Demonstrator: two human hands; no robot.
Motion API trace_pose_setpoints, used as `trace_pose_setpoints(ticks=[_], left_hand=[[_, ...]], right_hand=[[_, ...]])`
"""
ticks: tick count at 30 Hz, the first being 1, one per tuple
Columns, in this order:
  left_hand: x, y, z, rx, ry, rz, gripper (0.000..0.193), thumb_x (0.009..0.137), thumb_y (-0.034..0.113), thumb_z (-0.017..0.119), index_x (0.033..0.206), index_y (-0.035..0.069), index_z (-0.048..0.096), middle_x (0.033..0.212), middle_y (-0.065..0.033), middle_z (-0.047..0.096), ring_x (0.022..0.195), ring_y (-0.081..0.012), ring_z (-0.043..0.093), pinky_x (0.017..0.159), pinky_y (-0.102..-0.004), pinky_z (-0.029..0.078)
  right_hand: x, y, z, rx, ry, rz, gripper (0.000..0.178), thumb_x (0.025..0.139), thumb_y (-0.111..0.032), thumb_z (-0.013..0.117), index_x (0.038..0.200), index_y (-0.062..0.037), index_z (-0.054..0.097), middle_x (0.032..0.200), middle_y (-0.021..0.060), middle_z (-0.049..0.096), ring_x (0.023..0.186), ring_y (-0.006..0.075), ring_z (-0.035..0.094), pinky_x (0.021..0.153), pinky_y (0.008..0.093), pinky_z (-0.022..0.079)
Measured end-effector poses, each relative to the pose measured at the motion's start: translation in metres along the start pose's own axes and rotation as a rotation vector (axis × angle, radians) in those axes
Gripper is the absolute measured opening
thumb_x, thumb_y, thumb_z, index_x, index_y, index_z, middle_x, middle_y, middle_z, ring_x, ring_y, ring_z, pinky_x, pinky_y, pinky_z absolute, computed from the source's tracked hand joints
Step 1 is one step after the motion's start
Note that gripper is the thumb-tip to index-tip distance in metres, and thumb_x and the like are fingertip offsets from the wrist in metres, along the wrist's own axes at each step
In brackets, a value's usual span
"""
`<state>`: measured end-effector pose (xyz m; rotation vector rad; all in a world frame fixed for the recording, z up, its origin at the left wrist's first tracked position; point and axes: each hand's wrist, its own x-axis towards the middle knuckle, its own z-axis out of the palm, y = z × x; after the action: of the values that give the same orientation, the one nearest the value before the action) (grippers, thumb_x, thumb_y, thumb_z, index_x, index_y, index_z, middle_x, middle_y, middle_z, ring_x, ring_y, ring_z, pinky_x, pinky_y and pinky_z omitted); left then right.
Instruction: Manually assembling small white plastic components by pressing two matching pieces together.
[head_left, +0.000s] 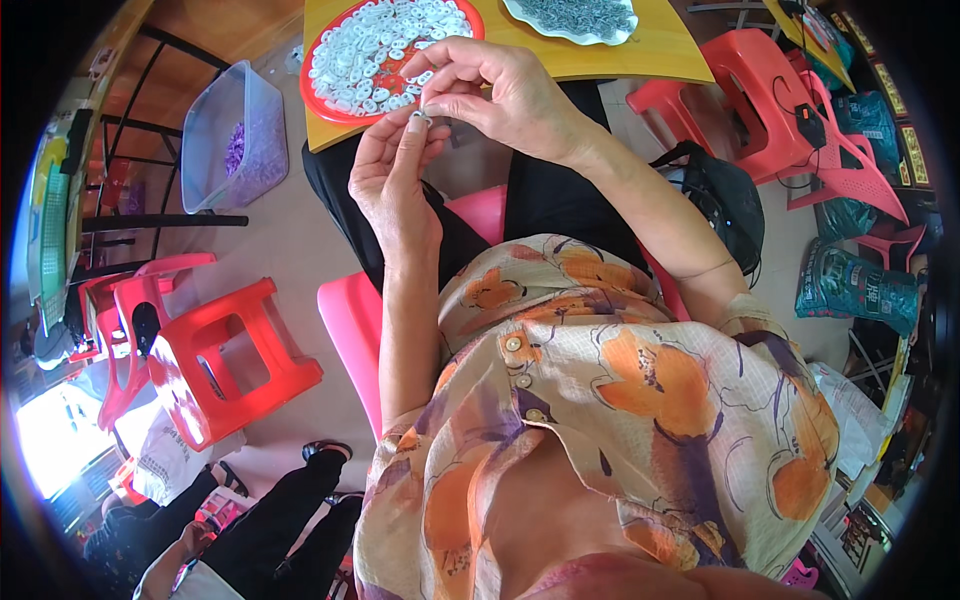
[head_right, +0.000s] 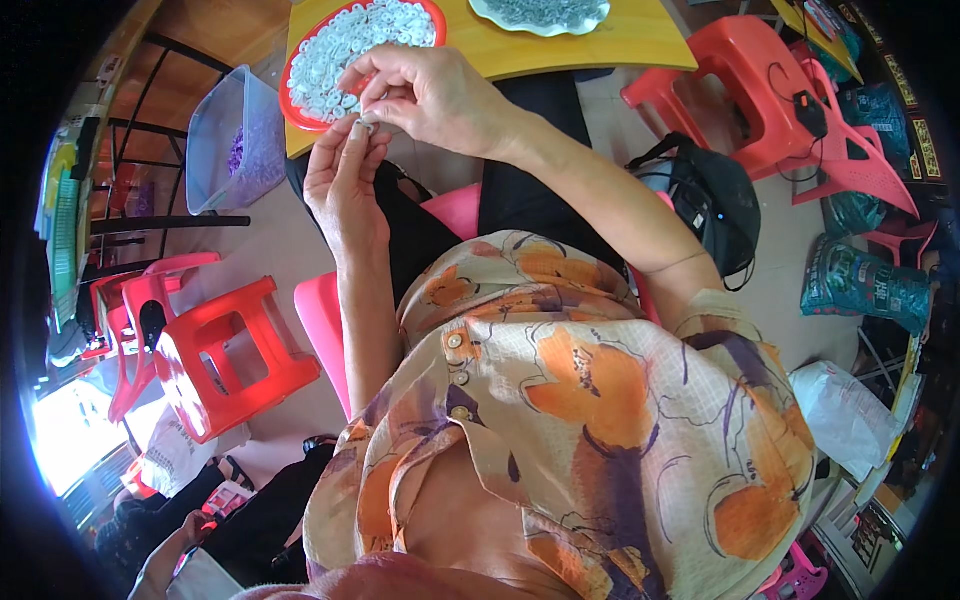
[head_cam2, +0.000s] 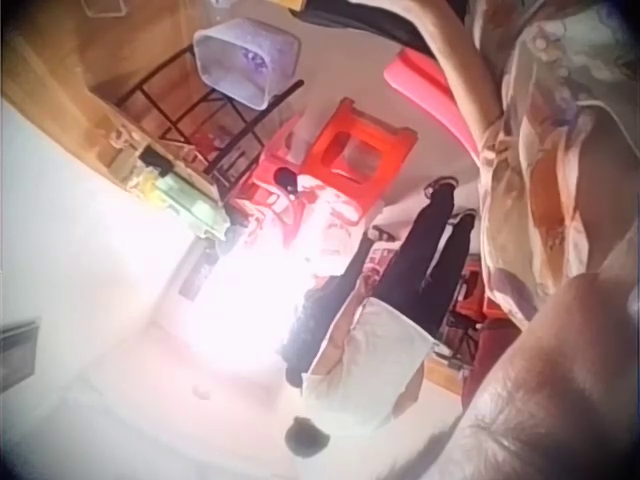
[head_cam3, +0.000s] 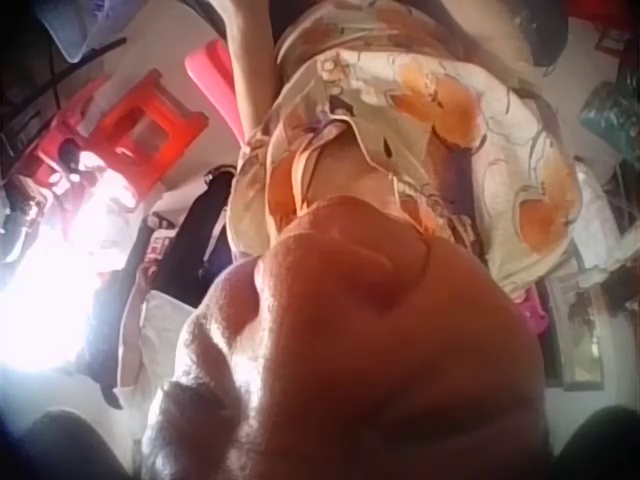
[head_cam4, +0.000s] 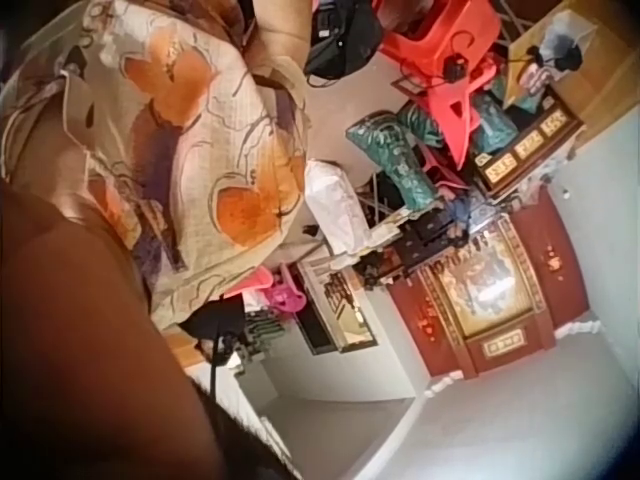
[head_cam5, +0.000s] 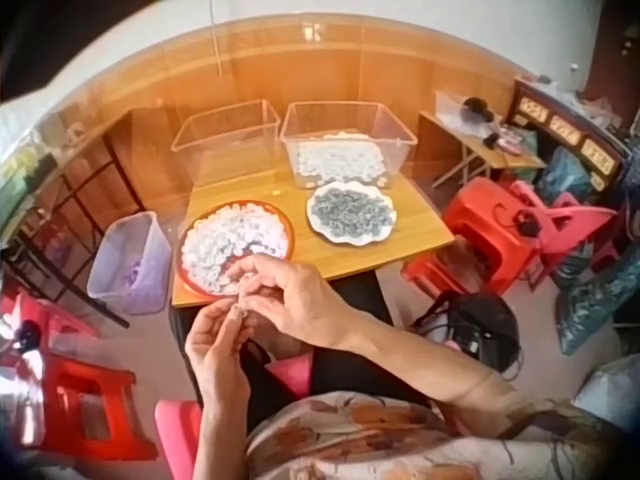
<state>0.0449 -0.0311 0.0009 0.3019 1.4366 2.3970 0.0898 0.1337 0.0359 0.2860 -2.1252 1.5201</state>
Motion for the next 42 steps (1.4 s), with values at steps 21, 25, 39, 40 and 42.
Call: trace_pose_setpoints(ticks=[21, 25, 39, 40, 42], left_hand=[[-0.0006, 0.0019, 0.0067, -0.067, 0.049, -0.036, 0.018, 0.097, 0.002, 0.069, 0.114, -0.005, 0.067, 0.097, -0.0115, 0.074, 0.083, -0.0165, 0.074, 0.075, -0.0246, 0.059], [0.0, 0.002, 0.006, -0.075, 0.051, -0.038, 0.019, 0.097, 0.002, 0.069, 0.115, -0.004, 0.067, 0.097, -0.0113, 0.075, 0.082, -0.0164, 0.074, 0.076, -0.0248, 0.059], [0.0001, -0.0023, 0.0044, -0.006, 0.044, -0.021, 0.02, 0.096, 0.003, 0.071, 0.114, -0.005, 0.068, 0.095, -0.0109, 0.075, 0.079, -0.0156, 0.073, 0.074, -0.0239, 0.057], [0.0003, -0.0032, 0.0038, 0.01, 0.038, -0.009, 0.019, 0.096, 0.002, 0.071, 0.114, -0.005, 0.068, 0.095, -0.0109, 0.075, 0.079, -0.0156, 0.073, 0.073, -0.0238, 0.057], [-0.0007, -0.0039, 0.0047, 0.017, 0.034, 0.005, 0.018, 0.097, 0.002, 0.07, 0.113, -0.005, 0.068, 0.095, -0.0109, 0.075, 0.079, -0.0152, 0.073, 0.073, -0.0239, 0.057]], right_hand=[[-0.0013, -0.0028, -0.0043, -0.079, -0.048, 0.042, 0.016, 0.095, -0.001, 0.07, 0.109, 0.0036, 0.067, 0.125, 0.0053, 0.069, 0.095, 0.0103, 0.071, 0.084, 0.0245, 0.057], [-0.0011, 0.0009, -0.0067, -0.024, -0.039, 0.05, 0.018, 0.095, -0.001, 0.07, 0.112, 0.0025, 0.067, 0.124, 0.0053, 0.069, 0.094, 0.0098, 0.071, 0.083, 0.0241, 0.057], [-0.0028, -0.0009, -0.0042, -0.09, -0.058, 0.05, 0.022, 0.095, 0.001, 0.068, 0.117, 0.0006, 0.065, 0.118, 0.0046, 0.071, 0.094, 0.0108, 0.072, 0.085, 0.025, 0.057], [-0.0031, 0.0004, -0.0044, -0.094, -0.062, 0.043, 0.022, 0.095, 0.001, 0.068, 0.117, 0.0004, 0.065, 0.114, 0.0046, 0.072, 0.093, 0.0105, 0.072, 0.084, 0.025, 0.057], [-0.0032, -0.0004, -0.0049, -0.096, -0.067, 0.035, 0.022, 0.095, 0.001, 0.068, 0.116, 0.0002, 0.065, 0.11, 0.0046, 0.074, 0.093, 0.0101, 0.071, 0.083, 0.0249, 0.057]])
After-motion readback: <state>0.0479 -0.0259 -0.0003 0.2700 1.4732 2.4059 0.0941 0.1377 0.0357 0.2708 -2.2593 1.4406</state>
